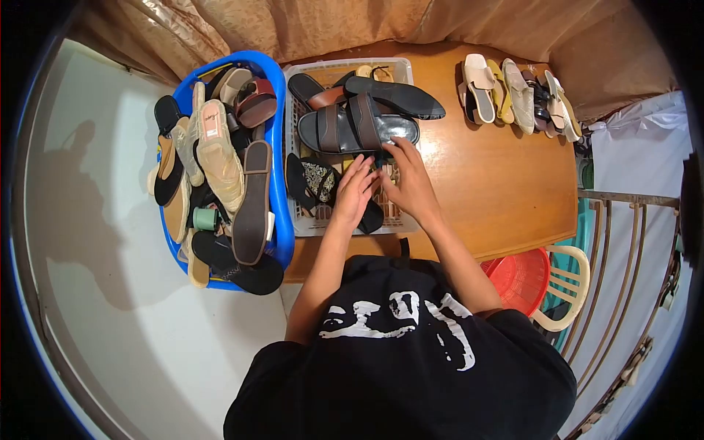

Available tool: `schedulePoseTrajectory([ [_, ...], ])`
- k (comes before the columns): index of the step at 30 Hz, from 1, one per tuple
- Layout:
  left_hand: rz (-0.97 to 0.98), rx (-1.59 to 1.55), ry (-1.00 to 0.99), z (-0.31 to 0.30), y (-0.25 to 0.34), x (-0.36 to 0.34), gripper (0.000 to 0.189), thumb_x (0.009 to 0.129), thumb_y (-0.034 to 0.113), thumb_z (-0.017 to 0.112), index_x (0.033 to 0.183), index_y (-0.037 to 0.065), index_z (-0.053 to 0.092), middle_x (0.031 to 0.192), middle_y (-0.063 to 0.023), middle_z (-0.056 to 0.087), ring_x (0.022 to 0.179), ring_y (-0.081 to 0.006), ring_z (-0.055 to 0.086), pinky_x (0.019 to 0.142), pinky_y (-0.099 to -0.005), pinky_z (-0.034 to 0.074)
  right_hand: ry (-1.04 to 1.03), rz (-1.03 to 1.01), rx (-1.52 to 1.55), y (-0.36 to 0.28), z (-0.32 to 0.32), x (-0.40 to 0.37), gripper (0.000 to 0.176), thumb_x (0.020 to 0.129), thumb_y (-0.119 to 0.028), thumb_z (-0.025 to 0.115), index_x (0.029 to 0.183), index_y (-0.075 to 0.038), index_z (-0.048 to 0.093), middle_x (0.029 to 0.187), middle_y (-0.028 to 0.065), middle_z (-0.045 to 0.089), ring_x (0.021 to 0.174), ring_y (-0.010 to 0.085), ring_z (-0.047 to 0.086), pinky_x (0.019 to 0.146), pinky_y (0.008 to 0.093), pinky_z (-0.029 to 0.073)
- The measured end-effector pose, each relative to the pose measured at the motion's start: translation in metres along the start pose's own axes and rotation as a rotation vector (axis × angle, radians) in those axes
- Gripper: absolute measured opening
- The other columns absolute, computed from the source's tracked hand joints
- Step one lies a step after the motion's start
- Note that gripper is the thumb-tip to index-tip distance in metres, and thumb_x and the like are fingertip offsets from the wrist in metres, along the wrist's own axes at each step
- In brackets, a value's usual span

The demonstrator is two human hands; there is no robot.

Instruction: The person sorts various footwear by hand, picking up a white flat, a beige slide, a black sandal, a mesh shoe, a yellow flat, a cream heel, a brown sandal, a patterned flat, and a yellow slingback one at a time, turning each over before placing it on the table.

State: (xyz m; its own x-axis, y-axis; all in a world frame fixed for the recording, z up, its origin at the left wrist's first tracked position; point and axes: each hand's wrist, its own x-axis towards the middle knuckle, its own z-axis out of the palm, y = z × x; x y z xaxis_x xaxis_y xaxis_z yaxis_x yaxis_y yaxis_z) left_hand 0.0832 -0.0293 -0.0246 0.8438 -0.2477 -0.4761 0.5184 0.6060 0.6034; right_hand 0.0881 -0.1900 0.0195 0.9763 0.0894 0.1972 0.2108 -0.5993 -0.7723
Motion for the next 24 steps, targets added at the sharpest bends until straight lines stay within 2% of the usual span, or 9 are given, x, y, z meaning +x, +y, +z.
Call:
schedulePoseTrajectory([
  [3, -0.038, -0.043, 0.038, 0.003, -0.003, 0.019, 0.056, 0.106, 0.025, 0.053, 0.153, 0.003, 0.033, 0.152, -0.0133, 0.045, 0.131, -0.0233, 0.052, 0.109, -0.0364, 0.045, -0.030, -0.035, -0.059, 0.020, 0.008, 0.030, 0.060, 0.075, -0.004, 0.073, 0.132, 0.001, 0.057, 0.147, 0.0247, 0.045, 0.136, 0.0441, 0.043, 0.113, 0.0473, 0.039],
  [4, -0.016, -0.048, 0.041, 0.004, -0.003, 0.026, 0.051, 0.106, 0.028, 0.054, 0.149, 0.004, 0.038, 0.147, -0.0121, 0.048, 0.130, -0.0227, 0.053, 0.108, -0.0358, 0.046, -0.050, -0.041, -0.078, 0.025, 0.010, 0.037, 0.061, 0.073, -0.003, 0.073, 0.132, 0.000, 0.056, 0.148, 0.0252, 0.043, 0.136, 0.0453, 0.042, 0.113, 0.0486, 0.039],
  [7, -0.019, -0.134, 0.070, 0.003, -0.004, 0.039, 0.045, 0.107, 0.029, 0.053, 0.145, 0.007, 0.043, 0.145, -0.0115, 0.049, 0.130, -0.0229, 0.053, 0.108, -0.0363, 0.046, -0.155, -0.002, -0.275, 0.029, 0.013, 0.054, 0.062, 0.069, -0.003, 0.076, 0.128, -0.002, 0.058, 0.149, 0.0271, 0.040, 0.133, 0.0503, 0.038, 0.111, 0.0534, 0.039],
  [10, -0.009, -0.239, 0.086, 0.001, -0.009, 0.043, 0.041, 0.107, 0.029, 0.051, 0.142, 0.008, 0.044, 0.145, -0.0113, 0.049, 0.131, -0.0238, 0.052, 0.108, -0.0363, 0.046, -0.188, 0.001, -0.287, 0.035, 0.013, 0.064, 0.058, 0.066, -0.006, 0.078, 0.121, -0.005, 0.060, 0.148, 0.0282, 0.039, 0.128, 0.0513, 0.039, 0.107, 0.0560, 0.041],
  [13, 0.046, -0.270, 0.101, 0.001, -0.011, 0.040, 0.036, 0.108, 0.028, 0.051, 0.139, 0.010, 0.045, 0.143, -0.0107, 0.051, 0.129, -0.0248, 0.054, 0.107, -0.0379, 0.046, -0.191, -0.030, -0.285, 0.032, 0.009, 0.066, 0.056, 0.064, -0.009, 0.081, 0.116, -0.007, 0.060, 0.142, 0.0283, 0.042, 0.122, 0.0492, 0.042, 0.104, 0.0554, 0.042],
  [16, 0.107, -0.277, 0.121, -0.012, -0.016, 0.031, 0.033, 0.108, 0.027, 0.051, 0.136, 0.012, 0.046, 0.142, -0.0099, 0.052, 0.128, -0.0256, 0.054, 0.106, -0.0401, 0.047, -0.238, 0.007, -0.307, 0.016, 0.002, 0.050, 0.061, 0.061, -0.013, 0.086, 0.116, -0.007, 0.060, 0.130, 0.0262, 0.046, 0.122, 0.0460, 0.042, 0.095, 0.0565, 0.044],
  [20, 0.132, -0.153, 0.056, -0.028, -0.013, 0.000, 0.046, 0.107, 0.028, 0.051, 0.149, 0.015, 0.036, 0.142, -0.0075, 0.050, 0.128, -0.0245, 0.053, 0.101, -0.0414, 0.048, -0.262, 0.065, -0.132, 0.005, 0.004, 0.011, 0.064, 0.061, -0.027, 0.093, 0.110, -0.005, 0.059, 0.118, 0.0227, 0.047, 0.114, 0.0442, 0.048, 0.090, 0.0519, 0.047],
  [23, 0.211, -0.139, 0.105, 0.004, 0.000, -0.036, 0.048, 0.107, 0.028, 0.051, 0.150, 0.015, 0.034, 0.144, -0.0066, 0.049, 0.130, -0.0230, 0.052, 0.102, -0.0412, 0.048, -0.260, 0.137, 0.113, -0.003, 0.007, -0.024, 0.061, 0.065, -0.030, 0.094, 0.105, -0.004, 0.058, 0.113, 0.0201, 0.046, 0.108, 0.0416, 0.052, 0.089, 0.0475, 0.048],
  [24, 0.195, -0.109, 0.143, -0.001, -0.003, -0.045, 0.053, 0.105, 0.021, 0.056, 0.152, 0.013, 0.032, 0.142, -0.0072, 0.051, 0.129, -0.0205, 0.052, 0.104, -0.0387, 0.047, -0.240, 0.157, 0.170, -0.009, 0.009, -0.035, 0.058, 0.067, -0.029, 0.094, 0.104, -0.004, 0.057, 0.112, 0.0187, 0.046, 0.107, 0.0401, 0.053, 0.090, 0.0460, 0.048],
])
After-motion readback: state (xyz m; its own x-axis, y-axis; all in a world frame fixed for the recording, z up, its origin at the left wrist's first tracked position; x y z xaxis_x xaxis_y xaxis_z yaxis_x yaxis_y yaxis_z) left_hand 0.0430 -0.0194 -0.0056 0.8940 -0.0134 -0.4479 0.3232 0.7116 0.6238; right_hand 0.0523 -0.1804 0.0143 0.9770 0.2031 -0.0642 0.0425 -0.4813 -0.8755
